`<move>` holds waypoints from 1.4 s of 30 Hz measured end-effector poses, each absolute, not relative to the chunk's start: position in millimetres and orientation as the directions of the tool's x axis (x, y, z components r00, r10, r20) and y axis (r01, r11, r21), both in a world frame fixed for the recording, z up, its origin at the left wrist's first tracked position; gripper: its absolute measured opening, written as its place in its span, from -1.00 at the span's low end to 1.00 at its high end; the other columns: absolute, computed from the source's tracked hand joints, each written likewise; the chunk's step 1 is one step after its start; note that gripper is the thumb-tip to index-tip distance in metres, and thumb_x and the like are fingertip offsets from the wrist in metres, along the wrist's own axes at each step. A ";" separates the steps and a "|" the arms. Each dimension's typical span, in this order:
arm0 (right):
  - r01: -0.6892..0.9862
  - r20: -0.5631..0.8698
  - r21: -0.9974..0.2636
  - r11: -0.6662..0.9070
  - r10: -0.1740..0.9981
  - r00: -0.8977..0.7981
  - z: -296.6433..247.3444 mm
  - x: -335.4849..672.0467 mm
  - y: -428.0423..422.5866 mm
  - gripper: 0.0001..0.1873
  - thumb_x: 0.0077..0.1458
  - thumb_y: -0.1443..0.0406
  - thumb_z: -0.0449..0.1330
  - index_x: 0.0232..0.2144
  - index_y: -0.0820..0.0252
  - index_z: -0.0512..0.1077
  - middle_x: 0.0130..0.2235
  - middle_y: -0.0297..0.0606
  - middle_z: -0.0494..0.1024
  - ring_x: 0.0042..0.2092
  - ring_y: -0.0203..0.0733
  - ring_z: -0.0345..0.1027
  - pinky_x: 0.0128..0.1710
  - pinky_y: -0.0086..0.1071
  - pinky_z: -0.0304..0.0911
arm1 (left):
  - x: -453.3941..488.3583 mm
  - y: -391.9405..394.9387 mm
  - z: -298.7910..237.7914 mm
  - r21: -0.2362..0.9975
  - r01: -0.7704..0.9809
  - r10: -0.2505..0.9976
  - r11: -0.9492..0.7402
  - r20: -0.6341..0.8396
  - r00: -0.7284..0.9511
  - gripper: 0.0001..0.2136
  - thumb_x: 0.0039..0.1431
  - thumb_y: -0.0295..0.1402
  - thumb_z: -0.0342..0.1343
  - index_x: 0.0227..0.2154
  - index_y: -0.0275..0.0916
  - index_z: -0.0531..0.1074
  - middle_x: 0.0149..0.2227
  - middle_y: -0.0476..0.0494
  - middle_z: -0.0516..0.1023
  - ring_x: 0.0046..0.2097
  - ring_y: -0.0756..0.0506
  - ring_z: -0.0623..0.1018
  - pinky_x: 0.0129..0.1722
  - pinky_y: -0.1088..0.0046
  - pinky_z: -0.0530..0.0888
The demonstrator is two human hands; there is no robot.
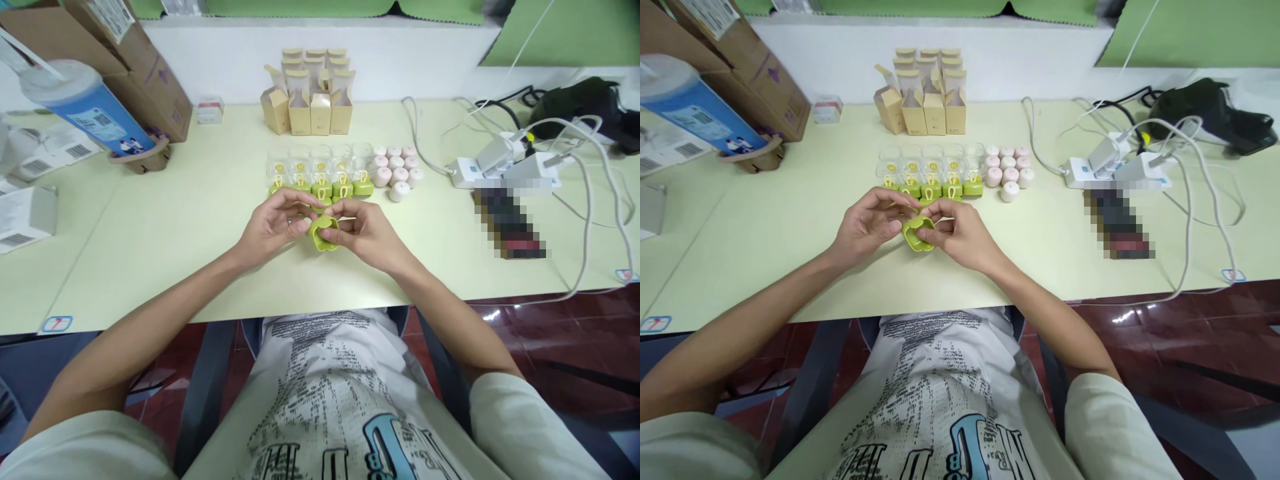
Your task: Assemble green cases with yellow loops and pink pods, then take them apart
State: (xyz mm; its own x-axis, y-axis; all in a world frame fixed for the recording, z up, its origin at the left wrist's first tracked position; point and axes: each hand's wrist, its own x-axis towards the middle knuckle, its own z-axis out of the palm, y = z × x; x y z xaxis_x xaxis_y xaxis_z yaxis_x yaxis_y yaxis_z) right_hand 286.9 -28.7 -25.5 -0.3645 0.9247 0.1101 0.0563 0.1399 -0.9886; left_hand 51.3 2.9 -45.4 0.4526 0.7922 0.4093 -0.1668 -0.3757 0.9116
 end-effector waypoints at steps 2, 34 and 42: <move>0.029 0.120 -0.990 0.140 0.924 -0.363 -25.7 284.8 -29.6 -0.56 0.05 0.09 0.57 -0.18 0.13 0.50 -0.17 -0.33 0.61 -0.37 -0.34 0.38 -0.32 -0.35 0.36 | 50.4 4.1 -45.1 0.921 -0.151 0.800 -0.359 0.387 0.459 -0.59 0.29 -0.01 0.52 0.00 -0.14 0.61 0.05 -0.22 0.69 -0.04 -0.11 0.71 -0.01 0.34 0.69; -0.081 0.140 -0.990 0.115 0.878 -0.458 -25.1 277.4 -35.4 -0.54 0.16 0.00 0.54 -0.17 0.09 0.43 -0.26 -0.33 0.61 -0.30 -0.23 0.51 -0.28 -0.32 0.49 | 52.8 6.5 -46.3 0.930 -0.023 0.788 -0.366 0.323 0.524 -0.57 0.25 0.08 0.51 -0.32 -0.20 0.61 -0.37 -0.09 0.64 -0.38 -0.02 0.58 -0.35 0.49 0.53; 0.016 0.093 -0.993 0.113 0.884 -0.458 -27.8 279.9 -35.1 -0.76 0.17 0.27 0.40 -0.17 0.10 0.43 -0.33 -0.40 0.55 -0.40 -0.26 0.44 -0.39 -0.34 0.47 | 50.9 2.1 -51.5 0.908 0.032 0.759 -0.418 0.330 0.561 -0.55 0.30 0.11 0.46 -0.30 -0.22 0.61 -0.40 -0.10 0.62 -0.35 -0.04 0.59 -0.31 0.47 0.52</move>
